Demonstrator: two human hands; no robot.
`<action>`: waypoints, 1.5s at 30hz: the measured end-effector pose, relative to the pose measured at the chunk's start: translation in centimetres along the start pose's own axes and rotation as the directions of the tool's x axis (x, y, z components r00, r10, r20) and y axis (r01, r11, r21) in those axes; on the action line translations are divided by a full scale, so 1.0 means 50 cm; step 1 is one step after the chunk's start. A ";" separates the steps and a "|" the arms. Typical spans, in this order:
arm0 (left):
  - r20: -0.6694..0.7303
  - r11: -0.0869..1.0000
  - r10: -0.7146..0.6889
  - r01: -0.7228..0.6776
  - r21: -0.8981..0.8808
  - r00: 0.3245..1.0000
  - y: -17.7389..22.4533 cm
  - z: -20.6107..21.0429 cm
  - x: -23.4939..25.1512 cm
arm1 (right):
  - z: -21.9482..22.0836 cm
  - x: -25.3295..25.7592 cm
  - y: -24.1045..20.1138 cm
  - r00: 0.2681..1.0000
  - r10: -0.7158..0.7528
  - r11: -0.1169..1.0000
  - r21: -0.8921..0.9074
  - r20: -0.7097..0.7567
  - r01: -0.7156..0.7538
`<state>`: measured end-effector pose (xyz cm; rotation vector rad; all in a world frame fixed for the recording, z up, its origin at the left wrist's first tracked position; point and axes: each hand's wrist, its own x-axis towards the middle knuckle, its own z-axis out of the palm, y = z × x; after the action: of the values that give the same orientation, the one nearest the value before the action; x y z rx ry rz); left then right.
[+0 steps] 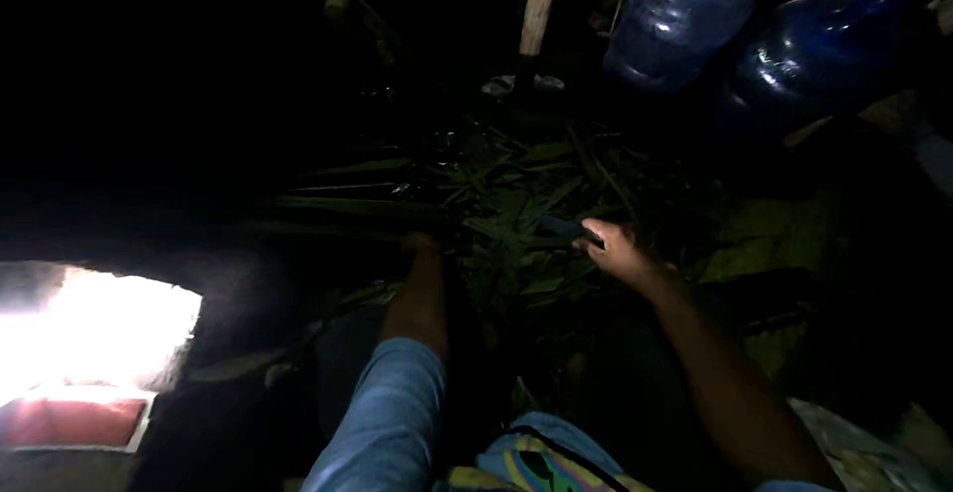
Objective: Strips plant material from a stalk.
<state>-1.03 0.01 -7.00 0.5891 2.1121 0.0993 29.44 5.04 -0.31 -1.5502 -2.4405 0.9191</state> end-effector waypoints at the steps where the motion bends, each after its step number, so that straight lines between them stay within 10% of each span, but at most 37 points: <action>1: -0.348 0.973 -0.093 0.011 -0.231 0.933 -0.010 0.077 0.094 | 0.003 0.004 0.001 1.000 -0.011 1.000 -0.011 -0.018 0.010; 6: -0.389 0.410 -0.274 -0.260 -0.875 0.880 0.023 0.112 0.154 | 0.013 0.000 0.014 0.987 -0.082 0.997 0.006 -0.139 0.083; 12: -0.619 0.230 0.056 -0.614 -0.756 0.783 0.128 0.074 0.051 | 0.009 -0.021 0.041 0.950 -0.104 0.986 0.093 -0.295 0.137; 20: -0.563 -0.043 0.509 -0.634 -0.772 0.651 0.223 0.144 -0.124 | 0.004 -0.039 0.047 0.759 -0.109 0.901 0.259 -0.641 0.347; 27: -0.168 0.250 0.942 -0.940 -0.231 0.291 0.225 0.119 -0.190 | -0.003 -0.039 0.048 0.650 -0.066 0.772 0.374 -0.757 0.514; 31: 0.182 0.287 0.921 -0.915 0.284 0.345 0.219 0.080 -0.211 | 0.000 -0.035 0.049 0.566 -0.191 0.707 0.288 -0.802 0.646; 34: 0.240 0.257 0.874 -0.820 0.512 0.423 0.196 0.062 -0.221 | -0.005 -0.039 0.040 0.634 -0.230 0.740 0.291 -0.738 0.607; 41: 0.144 0.210 0.945 -0.885 0.415 0.292 0.115 0.024 -0.165 | -0.010 -0.029 0.013 0.829 0.044 0.520 0.721 -0.558 0.458; 45: 0.140 0.263 0.928 -0.871 0.415 0.346 0.092 -0.021 -0.121 | -0.015 -0.007 0.025 0.843 0.181 0.247 0.853 -0.506 0.459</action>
<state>2.68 1.53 -0.49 2.1202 1.5982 0.3376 30.91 5.45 -0.31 -0.8196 -1.0424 1.3332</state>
